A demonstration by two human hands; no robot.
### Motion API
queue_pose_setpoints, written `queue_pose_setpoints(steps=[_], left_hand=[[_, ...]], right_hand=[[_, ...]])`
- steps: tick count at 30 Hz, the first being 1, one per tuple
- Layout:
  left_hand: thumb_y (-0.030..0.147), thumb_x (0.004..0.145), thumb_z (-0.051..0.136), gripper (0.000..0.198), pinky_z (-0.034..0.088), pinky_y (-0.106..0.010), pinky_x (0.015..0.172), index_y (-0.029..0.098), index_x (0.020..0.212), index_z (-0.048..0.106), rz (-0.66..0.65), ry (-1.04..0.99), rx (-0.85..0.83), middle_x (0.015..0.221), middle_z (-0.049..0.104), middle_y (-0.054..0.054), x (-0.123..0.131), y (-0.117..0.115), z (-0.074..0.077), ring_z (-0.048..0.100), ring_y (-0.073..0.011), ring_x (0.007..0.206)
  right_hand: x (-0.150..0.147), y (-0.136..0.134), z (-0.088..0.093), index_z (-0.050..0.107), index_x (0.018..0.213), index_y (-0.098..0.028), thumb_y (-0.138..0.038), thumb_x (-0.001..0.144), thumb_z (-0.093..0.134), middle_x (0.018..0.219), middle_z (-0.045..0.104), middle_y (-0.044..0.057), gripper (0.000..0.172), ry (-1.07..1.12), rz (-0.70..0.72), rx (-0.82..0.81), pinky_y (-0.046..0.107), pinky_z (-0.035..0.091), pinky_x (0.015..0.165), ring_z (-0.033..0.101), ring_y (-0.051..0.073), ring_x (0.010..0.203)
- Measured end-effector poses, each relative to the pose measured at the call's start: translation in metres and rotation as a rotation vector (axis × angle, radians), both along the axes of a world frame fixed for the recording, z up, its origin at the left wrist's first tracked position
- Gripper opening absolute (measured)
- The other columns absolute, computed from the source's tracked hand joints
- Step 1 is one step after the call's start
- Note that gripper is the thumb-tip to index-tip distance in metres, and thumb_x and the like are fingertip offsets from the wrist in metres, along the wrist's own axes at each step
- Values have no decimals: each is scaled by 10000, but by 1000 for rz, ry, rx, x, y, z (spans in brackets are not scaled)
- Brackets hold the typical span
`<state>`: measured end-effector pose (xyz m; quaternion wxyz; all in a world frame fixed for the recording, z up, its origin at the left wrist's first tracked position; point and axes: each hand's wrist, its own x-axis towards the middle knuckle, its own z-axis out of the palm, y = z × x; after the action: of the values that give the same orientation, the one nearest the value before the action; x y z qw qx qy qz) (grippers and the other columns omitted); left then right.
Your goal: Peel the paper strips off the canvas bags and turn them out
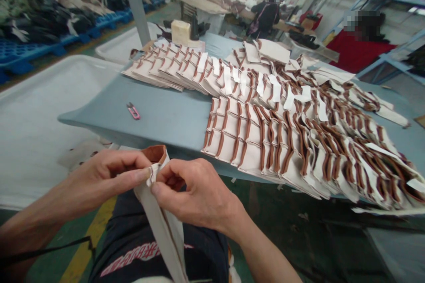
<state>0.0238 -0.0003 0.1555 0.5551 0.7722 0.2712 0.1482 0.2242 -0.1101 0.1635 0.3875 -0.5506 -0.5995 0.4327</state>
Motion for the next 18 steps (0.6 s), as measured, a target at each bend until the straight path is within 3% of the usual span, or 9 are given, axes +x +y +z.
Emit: queue_pose_setpoints(steps=[9, 18], left_hand=[[407, 977, 701, 337, 453, -183, 591, 186, 739, 791, 49, -47, -29, 707, 688, 19, -2, -1, -2, 591, -133, 654], [404, 1011, 693, 319, 475, -180, 617, 187, 805, 804, 51, -56, -43, 774, 741, 16, -6, -4, -5, 617, -129, 688]], right_hand=[[4, 2, 5, 674, 767, -191, -280, 972, 631, 657, 680, -17, 227, -95, 38, 33, 220, 456, 583, 599, 115, 586], [-1, -2, 9, 721, 841, -195, -152, 976, 654, 715, 755, 11, 157, -499, -6, 318, 251, 429, 625, 670, 137, 626]])
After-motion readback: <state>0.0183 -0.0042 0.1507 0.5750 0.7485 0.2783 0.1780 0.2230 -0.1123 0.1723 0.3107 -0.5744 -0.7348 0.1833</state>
